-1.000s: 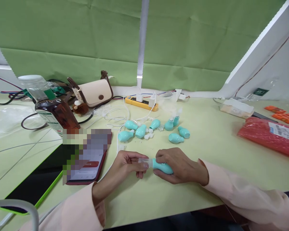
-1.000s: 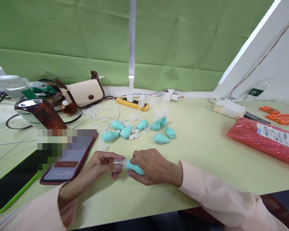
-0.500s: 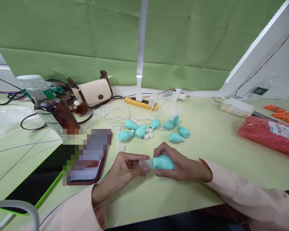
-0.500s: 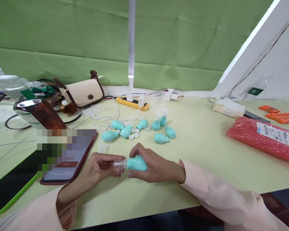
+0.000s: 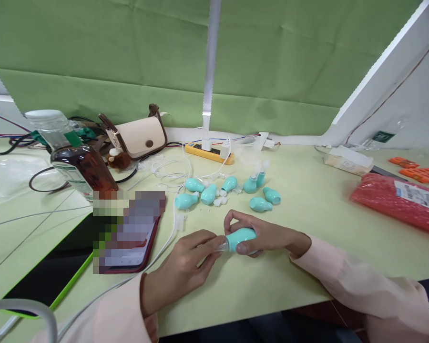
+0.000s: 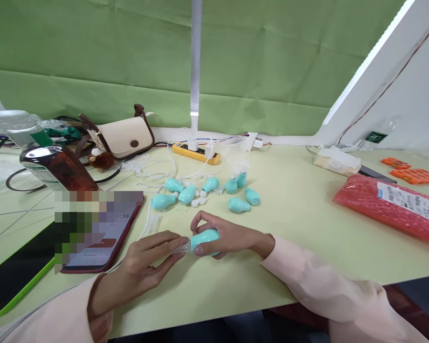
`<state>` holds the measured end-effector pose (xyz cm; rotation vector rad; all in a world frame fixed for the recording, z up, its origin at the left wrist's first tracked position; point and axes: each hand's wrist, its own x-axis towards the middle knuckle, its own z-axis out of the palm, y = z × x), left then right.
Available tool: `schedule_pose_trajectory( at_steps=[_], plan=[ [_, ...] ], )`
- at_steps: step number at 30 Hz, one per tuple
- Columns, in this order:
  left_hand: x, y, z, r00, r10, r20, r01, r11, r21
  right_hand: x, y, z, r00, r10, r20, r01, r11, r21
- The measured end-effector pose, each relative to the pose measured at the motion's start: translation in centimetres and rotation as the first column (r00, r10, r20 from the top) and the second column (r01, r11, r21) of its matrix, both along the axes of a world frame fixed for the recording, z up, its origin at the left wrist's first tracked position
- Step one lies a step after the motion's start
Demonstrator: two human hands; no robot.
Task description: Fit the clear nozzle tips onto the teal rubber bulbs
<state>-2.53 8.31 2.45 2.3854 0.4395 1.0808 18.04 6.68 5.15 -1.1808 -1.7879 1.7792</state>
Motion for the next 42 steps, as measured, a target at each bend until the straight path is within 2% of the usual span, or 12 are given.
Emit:
schedule_pose_trajectory(
  at_steps=[3, 7, 12, 17, 19, 22, 25, 28, 30, 37, 40, 42],
  plan=[
    [-0.1, 0.2, 0.0, 1.0, -0.008, 0.014, 0.008, 1.0, -0.03, -0.2, -0.1, -0.2, 1.0, -0.026, -0.014, 0.026, 1.0, 0.012],
    [-0.1, 0.3, 0.5, 0.999, 0.047, -0.021, -0.052, 0.928, -0.37, -0.6, -1.1, -0.1, 0.996, -0.084, 0.021, 0.076, 0.961, 0.266],
    [0.0, 0.6, 0.5, 1.0, 0.02, -0.017, -0.026, 0.654, -0.756, -0.9, -2.1, 0.0, 0.985, -0.097, 0.145, 0.022, 0.894, 0.448],
    [0.3, 1.0, 0.5, 0.996, -0.05, 0.073, 0.085, 0.341, -0.936, -1.0, -2.2, -0.4, 0.934, -0.156, 0.321, -0.094, 0.76, 0.643],
    [0.5, 1.0, 0.7, 0.995, -0.032, 0.09, 0.095, 0.257, -0.962, -1.0, -2.2, -0.4, 0.917, -0.201, 0.344, -0.1, 0.721, 0.686],
    [0.6, 0.9, 1.1, 0.993, 0.012, 0.117, 0.112, 0.202, -0.973, -0.8, -2.0, -0.3, 0.912, -0.272, 0.307, -0.085, 0.608, 0.79],
    [0.7, 1.0, 1.1, 0.987, 0.045, 0.155, 0.142, 0.219, -0.965, -0.5, -1.6, -0.4, 0.907, -0.289, 0.307, -0.161, 0.437, 0.885],
    [0.6, 1.1, 0.6, 0.985, 0.038, 0.17, 0.153, 0.274, -0.949, -0.4, -1.4, -0.8, 0.865, -0.275, 0.42, -0.299, 0.389, 0.871],
    [0.5, 1.0, 0.3, 0.986, 0.03, 0.165, 0.146, 0.338, -0.93, -0.4, -1.4, -1.0, 0.855, -0.258, 0.45, -0.307, 0.447, 0.84],
    [0.4, 0.3, 0.6, 0.995, 0.095, -0.002, -0.061, 0.628, -0.776, -1.0, -1.4, -1.1, 0.947, -0.194, 0.258, -0.043, 0.718, 0.695],
    [0.3, 0.1, 0.9, 0.993, 0.108, -0.043, -0.109, 0.751, -0.651, -1.1, -1.4, -0.9, 0.976, -0.162, 0.148, 0.056, 0.835, 0.548],
    [0.2, 0.1, 1.0, 0.993, 0.103, -0.059, -0.117, 0.794, -0.597, -1.2, -1.3, -0.8, 0.985, -0.153, 0.074, 0.109, 0.902, 0.418]
  ],
)
